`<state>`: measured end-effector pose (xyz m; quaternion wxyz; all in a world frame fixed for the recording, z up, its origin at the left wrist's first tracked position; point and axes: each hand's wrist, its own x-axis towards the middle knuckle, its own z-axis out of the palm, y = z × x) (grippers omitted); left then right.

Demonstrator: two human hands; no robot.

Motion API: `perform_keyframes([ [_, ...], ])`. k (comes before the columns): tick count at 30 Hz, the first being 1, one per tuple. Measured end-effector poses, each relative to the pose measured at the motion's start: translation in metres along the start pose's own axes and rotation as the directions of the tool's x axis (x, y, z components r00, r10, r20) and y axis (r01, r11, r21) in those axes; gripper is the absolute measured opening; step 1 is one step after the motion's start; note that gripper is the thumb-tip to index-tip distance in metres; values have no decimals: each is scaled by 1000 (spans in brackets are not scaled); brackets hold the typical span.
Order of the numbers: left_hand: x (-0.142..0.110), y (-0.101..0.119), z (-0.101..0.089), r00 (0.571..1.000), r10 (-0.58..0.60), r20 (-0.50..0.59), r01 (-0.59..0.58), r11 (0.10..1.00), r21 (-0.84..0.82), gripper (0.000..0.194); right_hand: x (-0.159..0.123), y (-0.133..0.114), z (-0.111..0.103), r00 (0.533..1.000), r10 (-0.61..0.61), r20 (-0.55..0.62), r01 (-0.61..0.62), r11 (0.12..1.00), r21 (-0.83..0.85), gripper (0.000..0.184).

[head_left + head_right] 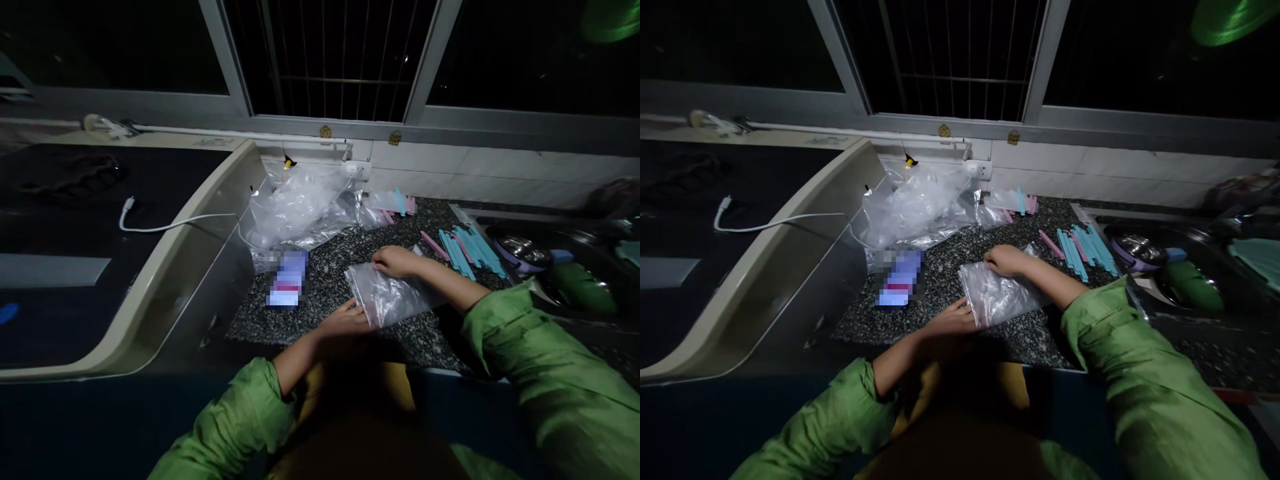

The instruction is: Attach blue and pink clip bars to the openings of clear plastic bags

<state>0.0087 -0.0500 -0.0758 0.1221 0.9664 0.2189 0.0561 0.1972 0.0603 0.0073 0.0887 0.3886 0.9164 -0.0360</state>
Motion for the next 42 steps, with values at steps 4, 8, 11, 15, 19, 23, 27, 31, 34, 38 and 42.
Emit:
perform_keyframes([
  [4, 0, -6, 5, 999, 29, -17, -28, 999, 22, 56, 5, 2, 25, 991, -41, -125, 52, 994, 92, 17],
  [8, -5, -6, 5, 989, 24, -144, -30, 999, -38, 42, 3, 3, 43, 964, -6, -267, 54, 984, 172, 16],
  [11, -8, -3, -6, 862, -226, -454, 165, 971, -171, 24, 0, 5, 52, 940, 16, -341, 59, 976, 208, 17],
  [15, 5, 3, -25, 717, -366, -593, 284, 931, -231, 23, -2, 4, 58, 912, 32, -409, 65, 973, 220, 16],
  [19, 23, 4, -25, 901, -310, -305, 297, 951, -87, 42, -1, 2, 64, 879, 28, -476, 84, 974, 213, 16],
  [23, 14, -10, -26, 817, -522, -244, 529, 848, -41, 58, 5, 2, 70, 844, -2, -536, 124, 974, 192, 13],
  [27, -7, -36, -46, 584, -744, -325, 765, 638, -85, 63, 18, -1, 73, 821, -59, -568, 186, 968, 168, 11],
  [31, -14, -40, -52, 718, -599, -356, 625, 779, -51, 57, 29, -6, 71, 809, -77, -582, 203, 967, 155, 10],
  [34, -9, -24, -36, 895, -362, -263, 381, 924, 26, 50, 32, -9, 71, 806, -90, -586, 206, 969, 135, 9],
  [38, -2, -5, -8, 919, -377, -115, 389, 914, 111, 56, 32, -8, 73, 801, -75, -594, 196, 970, 142, 12],
  [42, -2, -2, 4, 914, -388, -118, 403, 899, 169, 59, 34, 0, 73, 812, -10, -584, 119, 982, 149, 15],
])
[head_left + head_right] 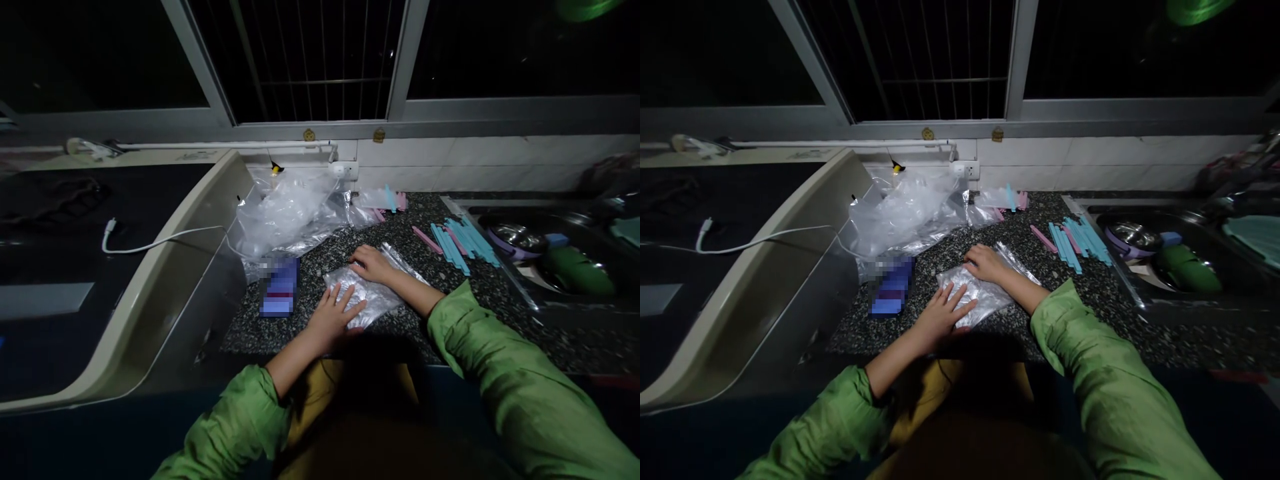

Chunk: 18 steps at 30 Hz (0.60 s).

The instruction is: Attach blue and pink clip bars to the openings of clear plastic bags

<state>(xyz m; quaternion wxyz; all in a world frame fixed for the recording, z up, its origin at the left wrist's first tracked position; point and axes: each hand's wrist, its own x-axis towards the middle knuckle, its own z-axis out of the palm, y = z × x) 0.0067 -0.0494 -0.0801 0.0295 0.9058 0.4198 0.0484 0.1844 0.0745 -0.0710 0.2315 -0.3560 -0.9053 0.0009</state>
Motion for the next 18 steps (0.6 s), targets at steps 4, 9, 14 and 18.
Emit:
perform_keyframes([
  [4, -1, 0, 0, 999, 7, -33, -7, 1000, 11, 58, -2, 14, -13, 997, 75, 22, -70, 979, -190, 20],
  [9, 7, -3, -8, 989, -51, -136, 48, 998, -30, 54, -28, 31, -40, 967, 237, -97, -255, 920, -297, 20],
  [14, 22, -16, -12, 977, -175, -122, 176, 984, -4, 62, -57, 36, -42, 974, 226, -4, -219, 939, -266, 20],
  [18, 23, -19, -8, 977, -208, -40, 210, 977, 25, 66, -59, 36, -37, 975, 224, 4, -212, 927, -308, 23],
])
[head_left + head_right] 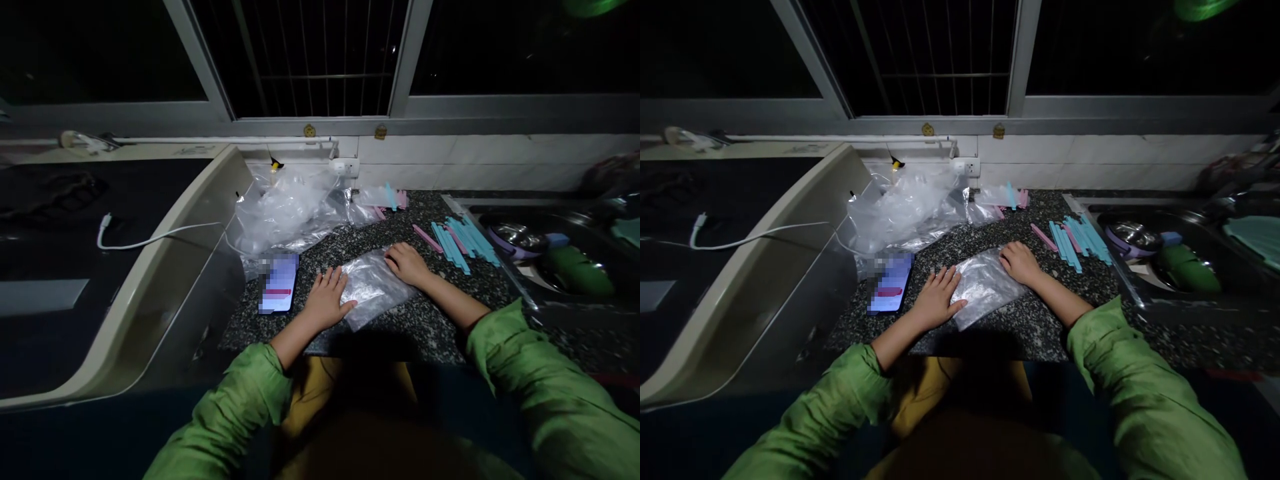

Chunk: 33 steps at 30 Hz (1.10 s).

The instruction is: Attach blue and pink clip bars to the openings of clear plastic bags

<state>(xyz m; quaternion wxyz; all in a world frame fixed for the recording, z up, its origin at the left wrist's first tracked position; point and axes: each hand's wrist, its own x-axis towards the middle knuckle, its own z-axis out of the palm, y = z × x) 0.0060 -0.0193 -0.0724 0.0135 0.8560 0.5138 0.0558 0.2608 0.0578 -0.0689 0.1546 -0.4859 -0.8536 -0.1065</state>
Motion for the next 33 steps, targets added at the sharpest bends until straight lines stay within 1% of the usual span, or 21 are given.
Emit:
perform_keyframes([
  [2, -6, 2, -1, 1000, -7, -8, 8, 1000, 26, 66, 4, -1, -3, 1000, -13, -18, 12, 999, -38, 23],
  [4, -15, 6, -5, 999, -26, -22, 27, 998, 54, 66, 4, -3, -10, 998, -22, -60, 20, 999, -38, 23],
  [7, -32, 13, -13, 997, -63, -42, 66, 994, 87, 68, -7, -13, -21, 992, -63, -107, 73, 993, 90, 24],
  [9, -43, 18, -17, 996, -79, -41, 82, 993, 86, 69, -21, -22, -27, 989, -129, -72, 142, 967, 211, 23],
  [11, -55, 22, -20, 997, -69, -35, 71, 996, 60, 70, -36, -31, -30, 980, -197, -1, 188, 936, 299, 23],
  [13, -67, 24, -19, 999, -32, -39, 32, 999, 7, 70, -48, -36, -32, 977, -211, 33, 186, 916, 355, 23],
  [14, -72, 25, -17, 999, -5, -51, 4, 1000, -22, 71, -53, -37, -33, 979, -202, 32, 175, 909, 378, 23],
  [17, -87, 24, -8, 988, 97, -116, -107, 991, -82, 68, -65, -37, -39, 987, -160, -9, 148, 893, 425, 22],
  [19, -95, 22, -2, 975, 158, -154, -174, 980, -98, 59, -72, -36, -43, 985, -171, -15, 160, 885, 437, 21],
  [21, -100, 19, 3, 960, 202, -192, -225, 969, -105, 45, -79, -38, -48, 978, -207, 8, 183, 881, 436, 20],
  [23, -104, 16, 5, 937, 254, -239, -282, 955, -94, 36, -86, -40, -53, 975, -223, 19, 195, 886, 421, 20],
  [25, -104, 13, 4, 913, 300, -277, -334, 938, -86, 31, -91, -43, -58, 975, -224, -1, 207, 898, 389, 20],
  [27, -103, 12, 0, 899, 311, -308, -357, 928, -105, 27, -95, -44, -62, 968, -251, -19, 242, 903, 355, 22],
  [30, -100, 11, -6, 876, 292, -383, -369, 918, -147, 23, -100, -47, -67, 950, -313, 14, 294, 905, 308, 30],
  [33, -98, 13, -9, 839, 320, -440, -435, 881, -187, 25, -103, -50, -64, 951, -305, 47, 281, 921, 271, 36],
])
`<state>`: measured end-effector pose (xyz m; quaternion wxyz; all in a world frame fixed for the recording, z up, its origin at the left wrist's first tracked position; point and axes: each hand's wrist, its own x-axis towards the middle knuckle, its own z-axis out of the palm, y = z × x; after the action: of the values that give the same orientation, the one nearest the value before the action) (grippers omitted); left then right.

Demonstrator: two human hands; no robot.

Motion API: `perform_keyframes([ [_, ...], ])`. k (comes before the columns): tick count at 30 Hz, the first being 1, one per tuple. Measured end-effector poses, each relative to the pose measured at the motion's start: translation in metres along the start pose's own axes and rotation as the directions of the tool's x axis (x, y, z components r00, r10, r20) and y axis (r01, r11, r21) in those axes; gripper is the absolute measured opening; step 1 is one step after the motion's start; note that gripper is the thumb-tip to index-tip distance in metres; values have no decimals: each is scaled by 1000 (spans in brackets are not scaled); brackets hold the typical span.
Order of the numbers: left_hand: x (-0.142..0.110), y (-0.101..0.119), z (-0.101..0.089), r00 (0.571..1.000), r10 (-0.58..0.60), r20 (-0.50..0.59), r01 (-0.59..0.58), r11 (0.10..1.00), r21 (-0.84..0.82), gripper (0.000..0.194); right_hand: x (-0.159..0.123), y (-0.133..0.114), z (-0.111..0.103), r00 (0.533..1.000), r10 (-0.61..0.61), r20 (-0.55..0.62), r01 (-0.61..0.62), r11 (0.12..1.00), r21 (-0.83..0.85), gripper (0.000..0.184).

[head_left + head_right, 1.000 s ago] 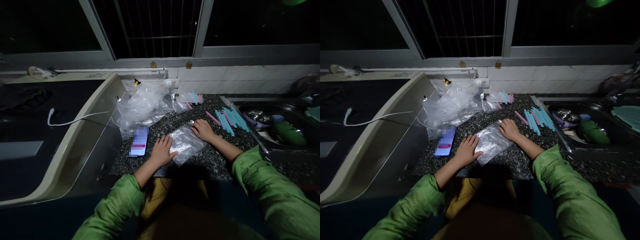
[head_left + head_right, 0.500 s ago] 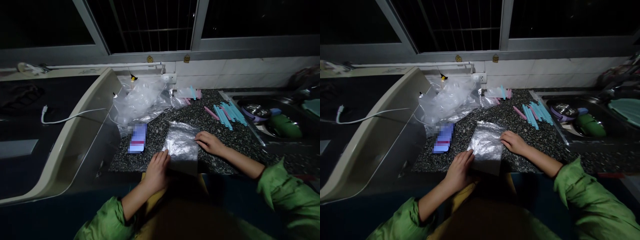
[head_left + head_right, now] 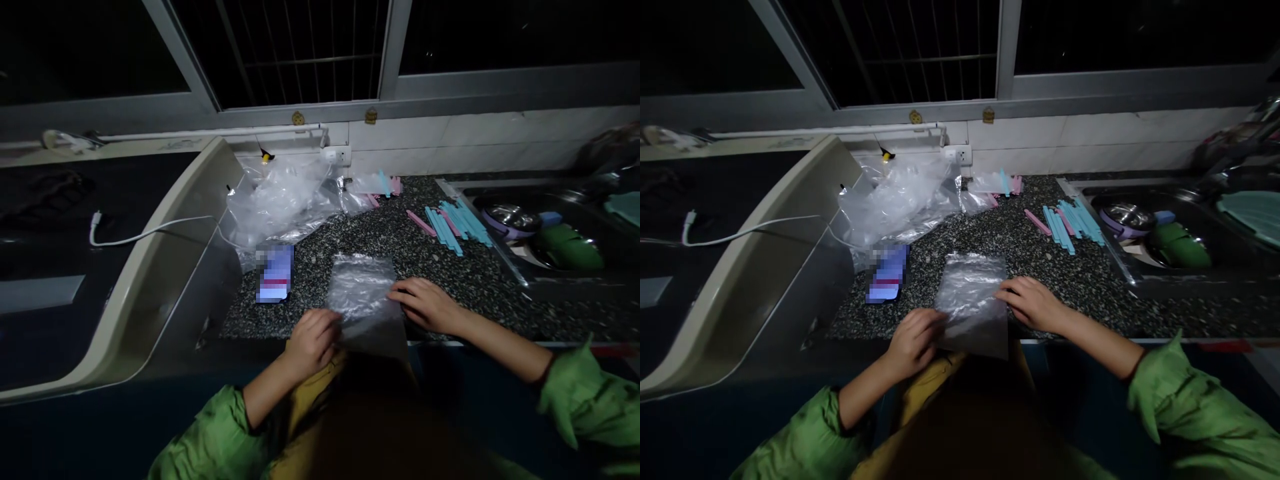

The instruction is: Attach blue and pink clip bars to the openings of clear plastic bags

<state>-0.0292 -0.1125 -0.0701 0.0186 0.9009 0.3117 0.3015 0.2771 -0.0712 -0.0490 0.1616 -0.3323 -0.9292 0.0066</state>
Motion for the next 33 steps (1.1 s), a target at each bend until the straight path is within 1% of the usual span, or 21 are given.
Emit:
perform_keyframes([
  [2, 2, 1, -1, 999, 41, 4, -40, 997, -68, 29, 0, -1, 6, 1000, 16, -13, -17, 1000, -7, 32],
  [4, 6, -1, -2, 996, 73, 57, -65, 989, -134, 33, 0, -1, 11, 999, 17, -45, -17, 1000, 12, 27],
  [6, 11, -6, -5, 980, 91, 179, -62, 985, -162, 44, -1, 0, 16, 996, 28, -86, -23, 998, 52, 25],
  [8, 17, -15, -7, 945, 75, 317, -34, 991, -132, 55, -2, 0, 17, 991, 53, -121, -41, 994, 100, 25],
  [9, 20, -19, -8, 927, 59, 370, -20, 994, -109, 58, -3, 0, 17, 989, 65, -132, -49, 992, 120, 25],
  [11, 27, -28, -8, 909, 41, 415, -3, 996, -91, 60, -5, 0, 16, 985, 79, -151, -56, 987, 153, 23],
  [14, 37, -38, -6, 920, -6, 392, 66, 988, -140, 64, -7, -1, 14, 980, 106, -171, -70, 977, 202, 21],
  [17, 46, -43, -3, 927, -63, 370, 150, 966, -213, 71, -10, -1, 12, 967, 194, -165, -139, 945, 297, 22],
  [19, 50, -44, -1, 920, -35, 389, 139, 961, -241, 81, -12, 0, 12, 950, 279, -141, -210, 904, 373, 23],
  [20, 53, -45, 1, 916, -14, 401, 121, 963, -242, 82, -12, 0, 12, 939, 318, -133, -241, 881, 406, 22],
  [21, 55, -45, 3, 914, -3, 406, 109, 965, -238, 78, -13, 0, 12, 929, 348, -126, -264, 861, 434, 22],
  [23, 59, -45, 9, 918, -20, 397, 120, 966, -229, 60, -14, 0, 12, 920, 372, -120, -278, 839, 468, 21],
  [25, 62, -44, 14, 919, -56, 389, 160, 957, -242, 44, -14, -1, 11, 925, 360, -123, -265, 841, 471, 19],
  [26, 62, -44, 16, 919, -64, 390, 175, 951, -255, 39, -14, -2, 10, 930, 345, -122, -255, 850, 461, 19],
  [28, 62, -41, 19, 920, -78, 384, 193, 944, -269, 34, -14, -4, 7, 941, 321, -111, -249, 875, 414, 18],
  [30, 61, -38, 20, 932, -103, 347, 206, 939, -275, 30, -16, -6, 6, 942, 321, -95, -269, 895, 356, 17],
  [33, 58, -33, 23, 941, -187, 283, 272, 916, -296, 26, -18, -7, 8, 925, 365, -106, -319, 898, 303, 22],
])
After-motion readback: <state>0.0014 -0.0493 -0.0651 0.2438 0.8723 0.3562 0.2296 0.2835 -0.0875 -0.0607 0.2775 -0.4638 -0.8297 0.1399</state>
